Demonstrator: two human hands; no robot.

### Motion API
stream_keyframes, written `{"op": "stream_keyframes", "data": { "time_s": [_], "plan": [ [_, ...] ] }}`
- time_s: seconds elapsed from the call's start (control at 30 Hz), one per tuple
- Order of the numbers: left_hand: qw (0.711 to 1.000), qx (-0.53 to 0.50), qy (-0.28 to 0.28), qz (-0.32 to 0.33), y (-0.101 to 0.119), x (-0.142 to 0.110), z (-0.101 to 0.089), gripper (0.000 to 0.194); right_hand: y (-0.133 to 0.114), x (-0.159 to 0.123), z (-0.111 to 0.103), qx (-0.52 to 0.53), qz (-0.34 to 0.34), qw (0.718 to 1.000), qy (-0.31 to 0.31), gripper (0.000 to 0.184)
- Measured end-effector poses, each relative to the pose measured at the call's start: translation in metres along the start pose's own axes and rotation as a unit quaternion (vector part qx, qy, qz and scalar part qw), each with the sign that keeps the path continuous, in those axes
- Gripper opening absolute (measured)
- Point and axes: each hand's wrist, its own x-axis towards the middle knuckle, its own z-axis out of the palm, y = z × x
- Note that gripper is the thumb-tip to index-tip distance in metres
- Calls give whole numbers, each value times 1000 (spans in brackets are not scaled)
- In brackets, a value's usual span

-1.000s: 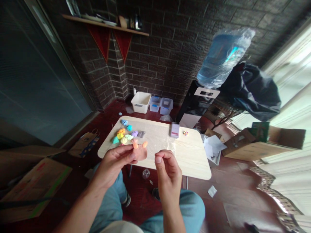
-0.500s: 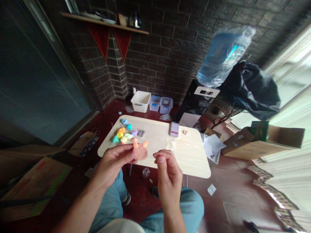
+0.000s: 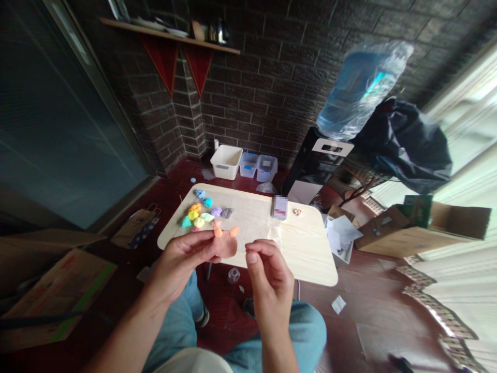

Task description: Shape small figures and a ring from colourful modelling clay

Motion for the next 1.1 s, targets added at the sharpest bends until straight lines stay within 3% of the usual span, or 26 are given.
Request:
{"op": "stream_keyframes", "data": {
  "time_s": [0.4,0.7,1.1],
  "plan": [
    [998,52,-25,12,2,-6,4,32,-13,-4,12,-55,-14,998,-1,14],
    [995,90,-33,5,4,-8,7,36,-19,0,16,-211,-147,966,-27,15],
    [998,59,-21,7,1,-8,7,28,-20,-1,19,-245,-141,959,-30,12]
  ]
}}
